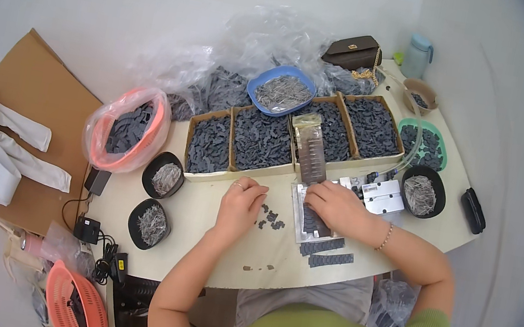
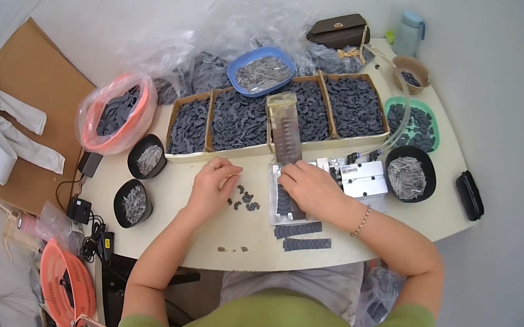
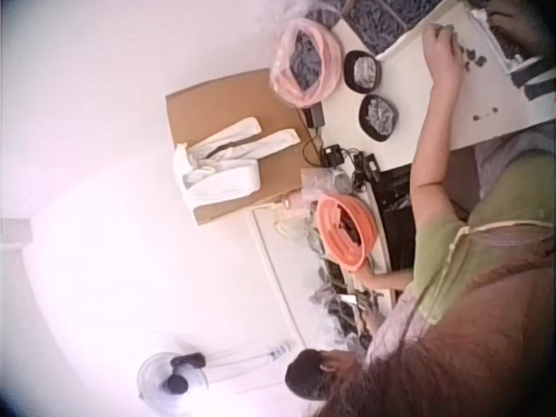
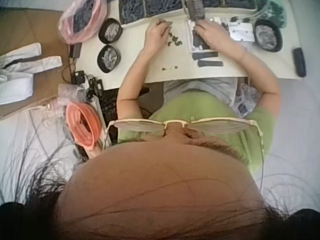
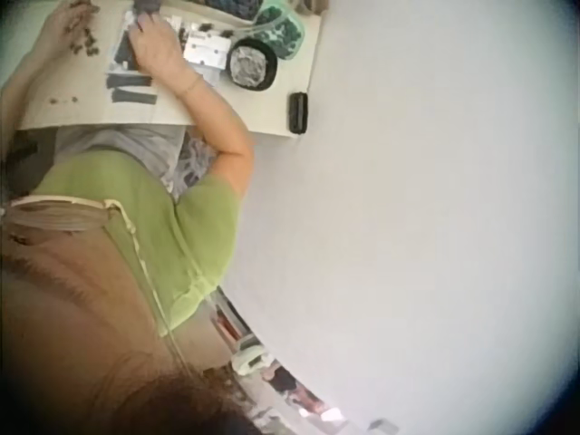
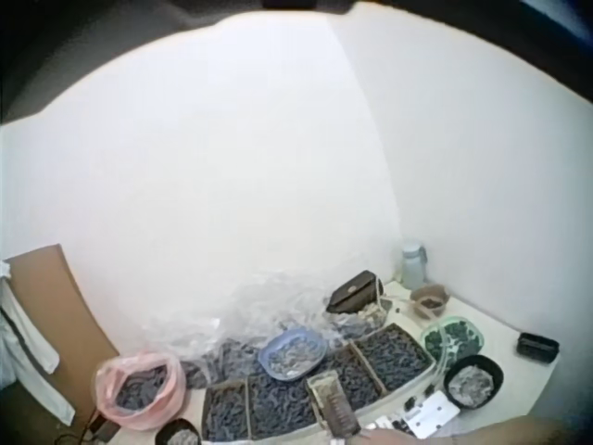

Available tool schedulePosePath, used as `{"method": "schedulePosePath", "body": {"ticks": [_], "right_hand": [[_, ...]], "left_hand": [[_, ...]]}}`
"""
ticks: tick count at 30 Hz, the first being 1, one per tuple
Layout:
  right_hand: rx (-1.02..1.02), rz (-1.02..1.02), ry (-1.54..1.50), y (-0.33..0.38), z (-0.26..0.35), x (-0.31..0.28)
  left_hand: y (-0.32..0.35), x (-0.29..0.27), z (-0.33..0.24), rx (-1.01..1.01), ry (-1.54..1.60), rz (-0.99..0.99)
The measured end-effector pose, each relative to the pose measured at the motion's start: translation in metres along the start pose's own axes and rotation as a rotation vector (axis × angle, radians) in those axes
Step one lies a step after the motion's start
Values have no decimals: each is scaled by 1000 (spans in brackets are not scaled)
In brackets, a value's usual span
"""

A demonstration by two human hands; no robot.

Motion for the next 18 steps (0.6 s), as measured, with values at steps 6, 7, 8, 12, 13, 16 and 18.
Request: {"method": "schedulePosePath", "body": {"ticks": [6,7,8,12,13,16,18], "right_hand": [[-38,162,-95,-15,-14,11],[-35,172,-104,-15,-15,12],[-21,163,-121,-16,-15,10],[84,156,-180,-11,-25,7],[121,159,-195,-8,-28,9],[132,67,-246,-8,-28,3],[111,72,-229,-8,-27,4]], "left_hand": [[11,16,0,33,9,250],[13,22,-6,74,-2,268],[14,27,-11,115,-12,286],[12,36,-7,116,-41,303],[12,35,-5,117,-41,300],[7,33,2,-58,59,296],[3,29,2,-170,204,261]]}}
Point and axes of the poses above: each hand's wrist, its own y-axis away from the middle knuckle, its own x-axis out of the palm, z = x × y, the point moved 10 cm from there along -y, towards the middle knuckle, and after that the axes turned 6 degrees about -x, right-handed, at the moved point
